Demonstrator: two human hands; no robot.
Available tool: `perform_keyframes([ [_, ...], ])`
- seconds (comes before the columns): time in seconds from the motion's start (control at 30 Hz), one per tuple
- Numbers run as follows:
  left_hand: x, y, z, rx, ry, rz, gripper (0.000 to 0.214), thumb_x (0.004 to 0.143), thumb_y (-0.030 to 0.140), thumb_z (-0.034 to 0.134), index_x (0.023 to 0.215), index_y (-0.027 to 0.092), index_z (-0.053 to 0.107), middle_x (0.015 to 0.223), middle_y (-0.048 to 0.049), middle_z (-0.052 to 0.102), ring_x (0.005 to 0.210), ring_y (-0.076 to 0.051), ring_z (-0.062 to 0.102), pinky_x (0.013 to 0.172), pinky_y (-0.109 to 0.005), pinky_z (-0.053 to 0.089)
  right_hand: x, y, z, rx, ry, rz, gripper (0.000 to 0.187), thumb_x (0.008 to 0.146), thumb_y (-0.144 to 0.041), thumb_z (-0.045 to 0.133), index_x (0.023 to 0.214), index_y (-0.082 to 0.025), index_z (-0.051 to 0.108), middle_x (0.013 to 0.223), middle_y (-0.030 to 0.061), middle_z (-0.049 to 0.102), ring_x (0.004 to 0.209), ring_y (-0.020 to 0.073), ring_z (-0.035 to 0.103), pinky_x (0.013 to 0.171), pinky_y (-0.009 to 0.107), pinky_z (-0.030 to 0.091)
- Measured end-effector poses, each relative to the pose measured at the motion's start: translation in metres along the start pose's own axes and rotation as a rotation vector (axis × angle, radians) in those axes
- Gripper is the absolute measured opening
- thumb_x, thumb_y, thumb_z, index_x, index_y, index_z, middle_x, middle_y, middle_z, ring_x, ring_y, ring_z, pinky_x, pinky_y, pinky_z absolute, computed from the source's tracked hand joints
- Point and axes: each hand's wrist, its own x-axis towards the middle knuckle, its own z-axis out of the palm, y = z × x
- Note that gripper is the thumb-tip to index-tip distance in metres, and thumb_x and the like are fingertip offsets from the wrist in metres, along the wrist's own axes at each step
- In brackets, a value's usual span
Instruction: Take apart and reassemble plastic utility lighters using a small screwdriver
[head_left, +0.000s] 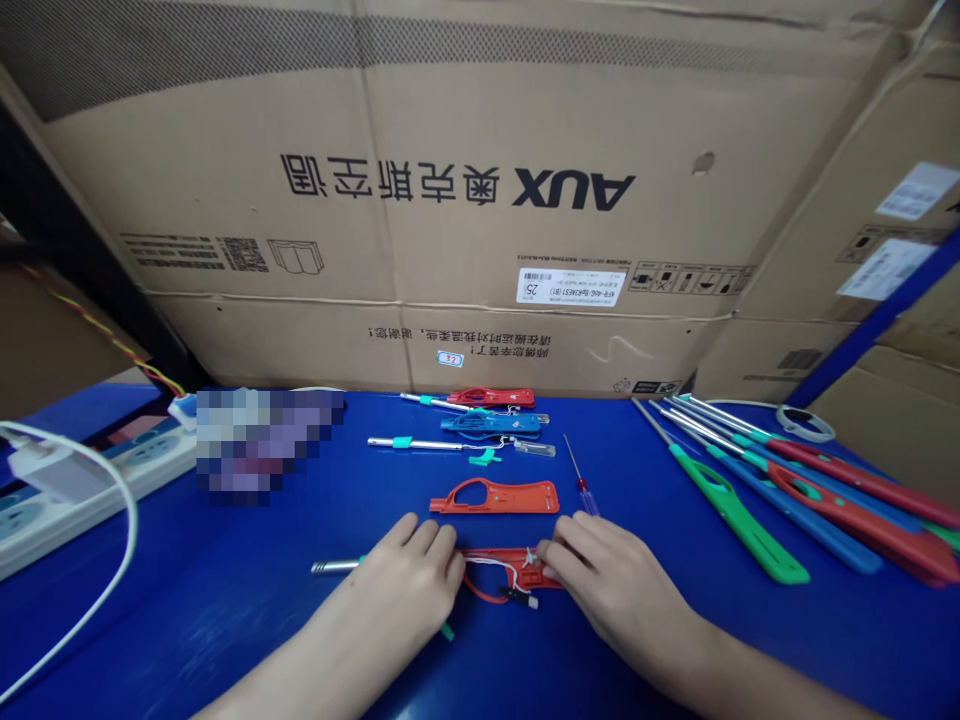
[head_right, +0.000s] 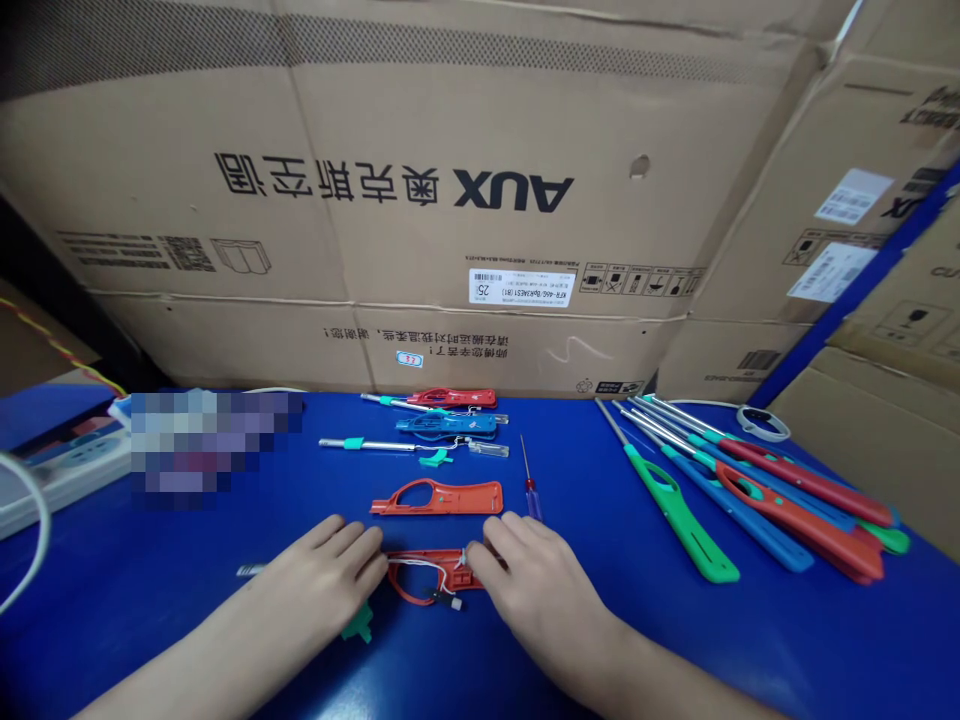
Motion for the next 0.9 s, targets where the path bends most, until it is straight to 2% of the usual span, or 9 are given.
perform_keyframes([
  [0.17, 0.004, -0.009, -0.015, -0.08, -0.091, -0.039, 0.02, 0.089, 0.004, 0.05, 0.075, 0.016, 0.057, 0.078, -0.0036, 0.059, 0.074, -0.02, 0.059, 0.073, -0.032, 0.043, -0.001, 0.0, -0.001, -0.003, 0.023, 0.015, 0.043, 0.103, -0.019, 0.027, 0.071, -0.018, 0.056, 0.068, 0.0023, 0.054, 0.06, 0.0155, 0.043, 0.06, 0.029, 0.031],
  [0.3, 0.009, -0.008, -0.028, -0.084, -0.204, -0.073, 0.018, 0.083, 0.0, 0.05, 0.082, 0.015, 0.059, 0.087, -0.007, 0.061, 0.075, -0.023, 0.059, 0.068, -0.035, 0.046, -0.003, 0.002, 0.0, 0.042, -0.017, 0.015, 0.037, 0.102, -0.018, 0.031, 0.076, -0.017, 0.057, 0.076, 0.0042, 0.058, 0.066, 0.0156, 0.048, 0.065, 0.028, 0.036],
  [0.4, 0.01, -0.004, -0.031, -0.127, -0.173, -0.025, 0.027, 0.081, -0.002, 0.046, 0.097, 0.014, 0.06, 0.098, -0.0087, 0.062, 0.085, -0.024, 0.059, 0.074, -0.036, 0.049, -0.002, 0.003, -0.001, 0.076, -0.051, -0.001, 0.035, 0.101, -0.017, 0.031, 0.079, -0.016, 0.059, 0.079, 0.0057, 0.059, 0.069, 0.0163, 0.051, 0.065, 0.028, 0.04],
  [0.53, 0.007, -0.001, -0.026, -0.204, -0.06, 0.061, 0.034, 0.084, -0.002, 0.043, 0.109, 0.017, 0.057, 0.102, -0.0077, 0.062, 0.098, -0.022, 0.059, 0.085, -0.035, 0.05, 0.001, 0.004, -0.004, 0.036, -0.084, -0.085, 0.027, 0.099, -0.015, 0.034, 0.097, -0.016, 0.062, 0.08, 0.0055, 0.058, 0.069, 0.0169, 0.051, 0.06, 0.028, 0.042],
  [0.6, 0.007, 0.0, -0.023, -0.223, -0.041, 0.076, 0.034, 0.086, -0.001, 0.042, 0.11, 0.017, 0.057, 0.102, -0.0077, 0.061, 0.1, -0.022, 0.059, 0.086, -0.034, 0.05, 0.002, 0.004, -0.004, -0.001, -0.082, -0.125, 0.024, 0.097, -0.012, 0.039, 0.104, -0.02, 0.061, 0.077, 0.0034, 0.056, 0.067, 0.0166, 0.05, 0.058, 0.027, 0.04],
  [0.73, 0.008, -0.002, -0.022, -0.211, -0.081, 0.071, 0.031, 0.086, -0.002, 0.044, 0.107, 0.015, 0.058, 0.101, -0.008, 0.061, 0.098, -0.022, 0.06, 0.085, -0.035, 0.051, 0.004, 0.004, -0.003, -0.04, -0.061, -0.171, 0.03, 0.095, -0.008, 0.04, 0.111, -0.025, 0.06, 0.076, 0.0026, 0.055, 0.065, 0.0168, 0.049, 0.057, 0.028, 0.039],
  [0.9, 0.007, -0.003, -0.021, -0.218, -0.09, 0.068, 0.026, 0.088, -0.001, 0.046, 0.104, 0.014, 0.059, 0.099, -0.008, 0.061, 0.097, -0.022, 0.06, 0.085, -0.034, 0.051, 0.002, 0.002, -0.004, -0.106, -0.126, -0.226, 0.028, 0.095, -0.01, 0.041, 0.112, -0.022, 0.059, 0.08, 0.0053, 0.058, 0.069, 0.0183, 0.052, 0.061, 0.03, 0.044],
])
